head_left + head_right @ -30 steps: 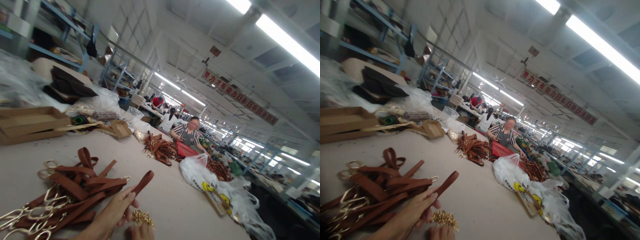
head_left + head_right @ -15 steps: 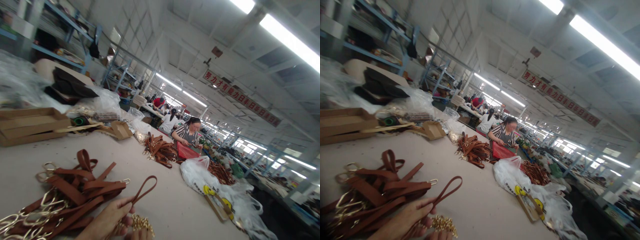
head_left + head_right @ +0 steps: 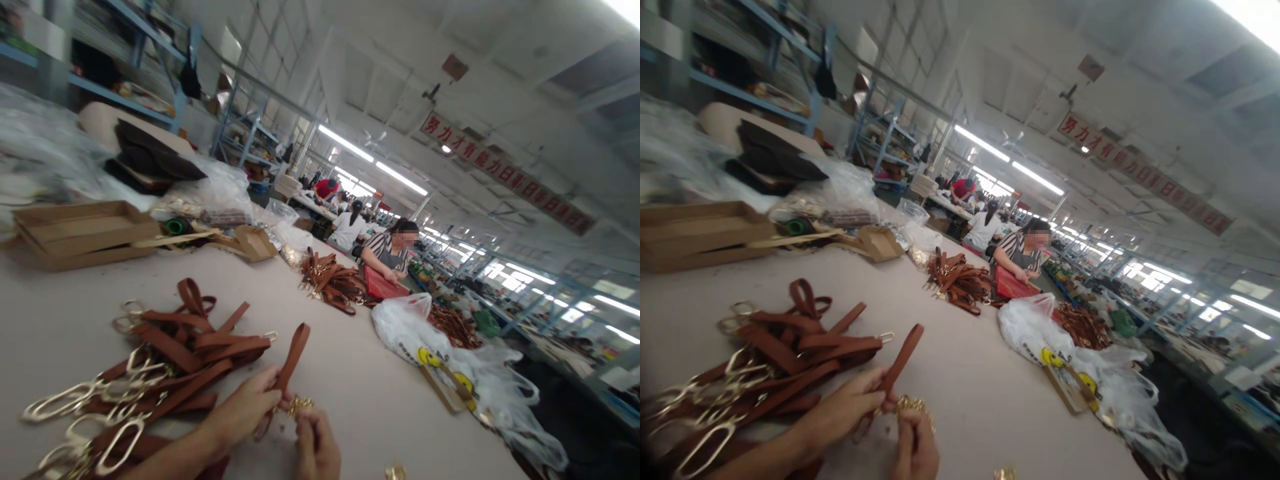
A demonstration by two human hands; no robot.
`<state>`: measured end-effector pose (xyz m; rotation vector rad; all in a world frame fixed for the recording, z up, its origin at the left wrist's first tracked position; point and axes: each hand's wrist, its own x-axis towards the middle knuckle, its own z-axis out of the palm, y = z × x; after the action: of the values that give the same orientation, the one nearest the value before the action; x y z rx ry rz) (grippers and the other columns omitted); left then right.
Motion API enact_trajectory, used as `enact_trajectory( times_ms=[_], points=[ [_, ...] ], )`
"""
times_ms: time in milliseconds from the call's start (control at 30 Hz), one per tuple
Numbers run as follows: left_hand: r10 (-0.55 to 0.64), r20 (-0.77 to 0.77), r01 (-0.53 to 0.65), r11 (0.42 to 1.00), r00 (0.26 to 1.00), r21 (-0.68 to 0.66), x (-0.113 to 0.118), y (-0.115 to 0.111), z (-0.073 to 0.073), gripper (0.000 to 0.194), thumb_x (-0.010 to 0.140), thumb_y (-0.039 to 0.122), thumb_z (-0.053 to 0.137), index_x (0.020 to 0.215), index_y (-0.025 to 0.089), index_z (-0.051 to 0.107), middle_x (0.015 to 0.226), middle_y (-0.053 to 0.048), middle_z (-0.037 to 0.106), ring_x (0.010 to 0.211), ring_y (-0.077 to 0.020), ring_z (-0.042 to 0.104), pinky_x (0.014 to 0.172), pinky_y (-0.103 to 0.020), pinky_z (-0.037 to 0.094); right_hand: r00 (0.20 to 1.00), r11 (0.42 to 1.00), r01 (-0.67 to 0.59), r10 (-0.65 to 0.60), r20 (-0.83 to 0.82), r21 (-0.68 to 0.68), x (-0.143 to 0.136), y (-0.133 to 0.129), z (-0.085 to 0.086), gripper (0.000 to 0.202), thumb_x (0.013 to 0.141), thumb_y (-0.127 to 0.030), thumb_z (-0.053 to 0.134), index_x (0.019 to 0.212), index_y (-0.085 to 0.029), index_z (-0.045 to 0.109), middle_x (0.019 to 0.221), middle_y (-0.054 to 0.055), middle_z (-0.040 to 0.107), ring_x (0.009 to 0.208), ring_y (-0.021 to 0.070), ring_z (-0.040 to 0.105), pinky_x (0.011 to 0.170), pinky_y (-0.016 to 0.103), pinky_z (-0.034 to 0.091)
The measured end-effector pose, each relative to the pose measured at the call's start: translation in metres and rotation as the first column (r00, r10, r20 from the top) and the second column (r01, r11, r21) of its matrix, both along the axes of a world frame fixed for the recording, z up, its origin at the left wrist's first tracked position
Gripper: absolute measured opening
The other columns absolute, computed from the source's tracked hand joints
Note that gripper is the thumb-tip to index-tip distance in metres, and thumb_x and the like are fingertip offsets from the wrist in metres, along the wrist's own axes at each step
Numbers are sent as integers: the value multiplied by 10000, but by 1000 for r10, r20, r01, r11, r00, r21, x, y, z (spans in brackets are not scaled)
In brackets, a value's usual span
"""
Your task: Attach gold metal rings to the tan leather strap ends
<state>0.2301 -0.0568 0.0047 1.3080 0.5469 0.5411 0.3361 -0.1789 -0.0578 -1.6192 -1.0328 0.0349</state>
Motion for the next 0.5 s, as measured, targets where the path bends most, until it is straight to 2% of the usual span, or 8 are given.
enact_trajectory(
  times_ms=[33, 100, 200, 333, 500],
  points=[
    [-46, 13, 46, 999, 999, 10, 0, -3, 1, 179, 683, 284, 577, 827, 178, 565, 784, -23, 651, 773, -175, 611, 668, -243, 454, 990, 998, -52, 46, -131, -37, -3, -4, 10, 232, 932, -337, 494, 883, -221, 688, 845, 18, 714, 704, 163, 627, 644, 253, 489],
    [-136, 53, 135, 990, 989, 30, 1, -7, -2, 180, 688, 235, 568, 850, 158, 563, 796, -37, 647, 740, -161, 596, 637, -241, 441, 945, 995, -98, 90, -315, -8, -7, -10, 25, 234, 888, -389, 571, 921, -196, 699, 925, 38, 716, 720, 149, 605, 698, 267, 500],
    [-211, 38, 212, 977, 977, -9, 3, -8, -7, 227, 720, 244, 593, 916, 130, 585, 777, -35, 644, 643, -132, 568, 570, -229, 409, 874, 994, -101, 106, -474, 35, -10, -10, 35, 280, 819, -409, 667, 967, -173, 699, 910, 53, 711, 718, 145, 603, 702, 286, 512],
    [-282, 2, 282, 959, 960, 25, 0, -10, -2, 210, 753, 233, 584, 918, 119, 646, 707, -14, 637, 629, -123, 563, 561, -214, 391, 838, 996, -82, 92, -538, 42, -14, -10, 37, 277, 785, -403, 707, 925, -164, 703, 819, 38, 700, 674, 140, 603, 666, 292, 521],
    [-341, 18, 338, 937, 940, 89, -2, -14, 1, 267, 779, 181, 519, 995, 111, 660, 735, -19, 645, 647, -122, 560, 544, -203, 368, 862, 996, -84, 77, -502, 9, -13, -13, 37, 229, 779, -365, 698, 884, -164, 723, 773, 22, 689, 665, 130, 593, 648, 273, 502]
  ],
)
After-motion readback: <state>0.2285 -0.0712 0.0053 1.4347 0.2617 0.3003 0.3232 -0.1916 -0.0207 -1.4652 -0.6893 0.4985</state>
